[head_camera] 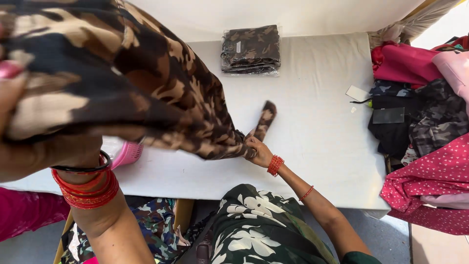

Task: The person unfolds a pair of camouflage-patterned pants on a white table, smooths them out, and folds them into a compact rectangle. The person then places the folded pants into a clear plastic bag and sets the packaged item on the table.

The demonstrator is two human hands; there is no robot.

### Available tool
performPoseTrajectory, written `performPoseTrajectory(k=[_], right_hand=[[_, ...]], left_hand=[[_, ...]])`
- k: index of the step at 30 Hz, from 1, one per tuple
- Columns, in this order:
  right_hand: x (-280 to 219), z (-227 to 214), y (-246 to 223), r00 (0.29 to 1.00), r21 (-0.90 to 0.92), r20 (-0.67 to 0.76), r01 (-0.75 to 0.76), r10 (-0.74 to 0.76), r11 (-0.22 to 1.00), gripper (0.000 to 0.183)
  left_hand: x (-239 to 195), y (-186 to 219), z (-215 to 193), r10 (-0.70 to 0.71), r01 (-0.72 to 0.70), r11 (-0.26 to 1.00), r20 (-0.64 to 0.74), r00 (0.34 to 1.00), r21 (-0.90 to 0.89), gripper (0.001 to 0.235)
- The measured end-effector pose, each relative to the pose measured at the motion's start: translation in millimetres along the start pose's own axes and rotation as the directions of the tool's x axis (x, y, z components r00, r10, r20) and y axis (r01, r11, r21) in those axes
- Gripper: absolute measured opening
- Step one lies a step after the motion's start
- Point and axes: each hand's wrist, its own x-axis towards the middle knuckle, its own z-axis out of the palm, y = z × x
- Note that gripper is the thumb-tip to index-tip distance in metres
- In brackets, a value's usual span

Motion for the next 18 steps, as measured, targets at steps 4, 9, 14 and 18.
performPoseTrajectory(k=[4,9,14,18], right_hand=[[2.3,43.8,-29.1,0.991,0.104,0.121,0.043,-0.056,0.994,0.044],[-25.1,136.3,-37.7,0.765,-0.078,0.579,0.397,-0.282,0.915,0.022],[-17.2,134.2,-39.6,0.948,0.346,0.139,0.224,-0.286,0.911,0.026],[18.6,103.8,-70.4,0.971,0.257,0.219,-0.151,0.095,0.955,0.054]], left_hand=[[-41.3,-43.7,46.8,-0.047,0.045,0.999,-0.091,0.995,-0.018,0.013],[-81.4,-91.3,133.7,-0.098,0.094,0.995,-0.212,0.972,-0.027,0.016],[-98.1,-115.4,165.9,-0.151,0.147,0.988,-0.315,0.937,-0.037,0.019],[-80.4,-98.5,156.5,-0.195,0.186,0.981,-0.413,0.890,-0.061,0.022]])
